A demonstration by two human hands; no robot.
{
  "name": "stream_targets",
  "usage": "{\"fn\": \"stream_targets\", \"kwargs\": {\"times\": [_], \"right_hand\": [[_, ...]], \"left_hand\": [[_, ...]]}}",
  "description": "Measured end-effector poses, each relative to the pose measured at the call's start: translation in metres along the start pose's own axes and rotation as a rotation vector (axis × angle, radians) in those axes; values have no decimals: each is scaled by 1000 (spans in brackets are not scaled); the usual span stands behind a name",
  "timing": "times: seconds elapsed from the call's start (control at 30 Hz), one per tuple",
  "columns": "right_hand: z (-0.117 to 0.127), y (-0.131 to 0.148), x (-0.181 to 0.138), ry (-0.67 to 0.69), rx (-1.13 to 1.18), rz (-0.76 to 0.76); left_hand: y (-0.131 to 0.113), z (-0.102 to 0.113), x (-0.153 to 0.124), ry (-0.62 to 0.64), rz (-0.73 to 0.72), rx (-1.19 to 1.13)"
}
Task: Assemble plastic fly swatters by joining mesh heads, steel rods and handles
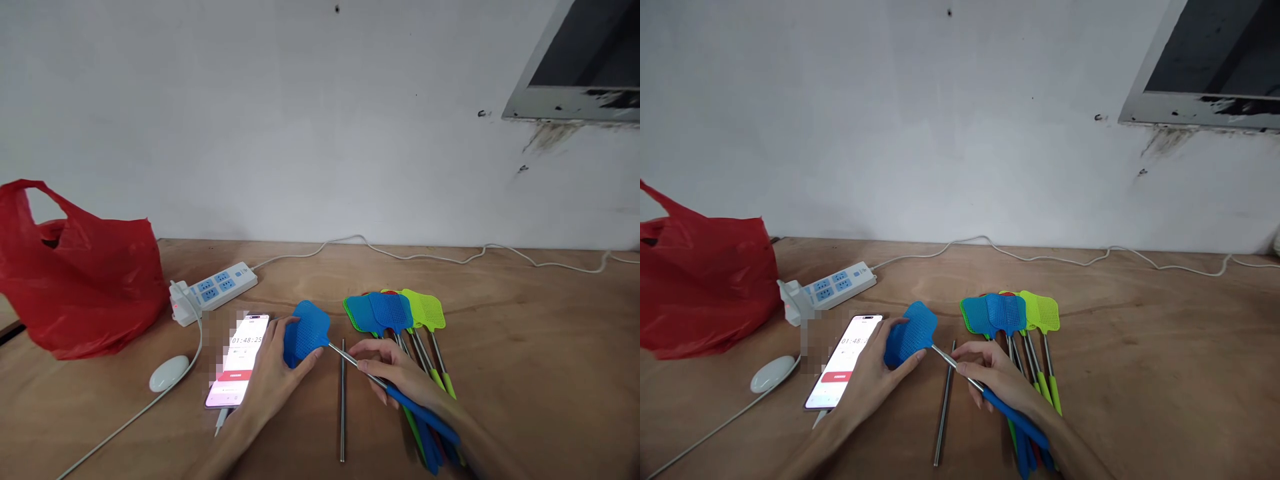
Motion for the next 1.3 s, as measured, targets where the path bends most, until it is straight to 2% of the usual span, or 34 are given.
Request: {"fn": "stream_targets", "kwargs": {"times": [0.27,0.47,0.7,0.9,1.13,1.3], "right_hand": [[1,-6,2,15,-30,-49],[2,-10,3,-24,-39,-32],[-5,-8,2,41,-26,-5],[-8,-4,0,36,-28,-8],[-9,-6,0,70,-10,-18],[-12,-5,0,93,-12,-15]], "left_hand": [[-6,7,-2,-59,-80,3],[4,7,-1,-140,-13,-145],[17,4,1,-142,48,-221],[25,1,1,-139,69,-273],[19,0,0,-185,61,-306],[12,-3,-1,-159,37,-301]]}}
Point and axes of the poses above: each hand's wrist, its own x-axis towards the middle knuckle, its own z-axis out of the back of the hand, y = z × x, the point moved 4 cm from there along x, towards the middle knuckle, and after that the axes turned 11 degrees about y, right-handed, at the moved point
